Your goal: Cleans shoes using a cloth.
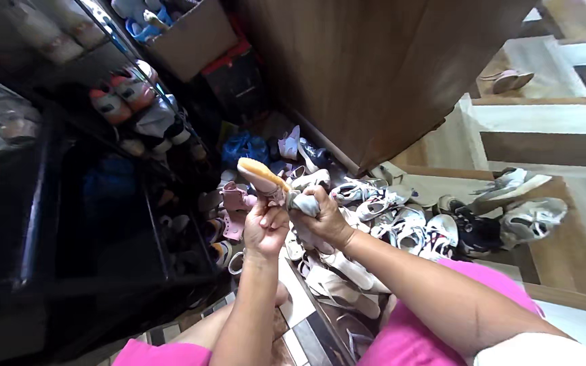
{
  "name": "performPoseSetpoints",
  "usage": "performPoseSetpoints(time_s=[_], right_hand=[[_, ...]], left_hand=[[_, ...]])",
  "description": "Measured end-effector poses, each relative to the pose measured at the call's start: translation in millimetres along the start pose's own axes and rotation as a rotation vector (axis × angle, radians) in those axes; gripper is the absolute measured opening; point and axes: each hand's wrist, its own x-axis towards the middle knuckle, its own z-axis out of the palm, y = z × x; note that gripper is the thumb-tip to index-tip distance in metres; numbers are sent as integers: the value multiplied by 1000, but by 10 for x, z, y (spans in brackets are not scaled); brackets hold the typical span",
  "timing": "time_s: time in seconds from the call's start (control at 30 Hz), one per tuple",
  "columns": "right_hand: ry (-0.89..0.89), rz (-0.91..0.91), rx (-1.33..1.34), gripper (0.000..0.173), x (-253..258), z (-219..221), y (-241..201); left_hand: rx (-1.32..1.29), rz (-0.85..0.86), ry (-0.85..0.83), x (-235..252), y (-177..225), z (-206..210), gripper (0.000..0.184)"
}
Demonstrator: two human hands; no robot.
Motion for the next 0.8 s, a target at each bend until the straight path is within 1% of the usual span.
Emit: performPoseSetpoints(time_s=[0.03,0.1,0.17,0.2,0.23,0.3,0.33,0.4,0.47,0.5,0.53,0.6,0.67,0.7,0.77,0.8], right_hand=[[28,117,50,43,-4,3,15],[114,413,237,39,37,-21,5],[150,689,504,29,111,-77,-56],[105,773,614,24,128,-117,-59],[14,809,699,25,128,-165,-45],[-213,787,829,40,121,-268,-17],[-297,765,869,45,128,-315,-33],[-421,724,879,60,155,-412,-74],[-506,658,817,82,200,-499,-101],[-529,624,781,87,226,-529,-119],[-530,603,751,85,247,-543,-140],[-483,618,686,65,271,-545,-179],[-428,646,641,52,272,-529,-181],[-410,657,626,47,273,-520,-192],[-399,666,609,45,271,-497,-254],[-405,663,603,45,271,-485,-299]], left_hand=[[-7,21,-3,-4,12,-19,42],[-12,81,-22,-3,50,-49,42],[11,113,-113,6,99,-67,40],[14,95,-183,13,119,-87,36],[15,60,-252,18,128,-111,30],[27,-23,-360,32,124,-174,19],[39,-66,-414,41,120,-219,15],[69,-131,-476,46,112,-294,16],[89,-194,-489,54,102,-332,19],[102,-211,-488,59,95,-335,19],[118,-214,-461,53,89,-321,20],[114,-232,-342,27,91,-264,26],[78,-266,-212,20,118,-223,35],[80,-262,-141,13,125,-197,40],[173,-179,19,-18,112,-124,51],[234,-112,73,-38,106,-110,49]])
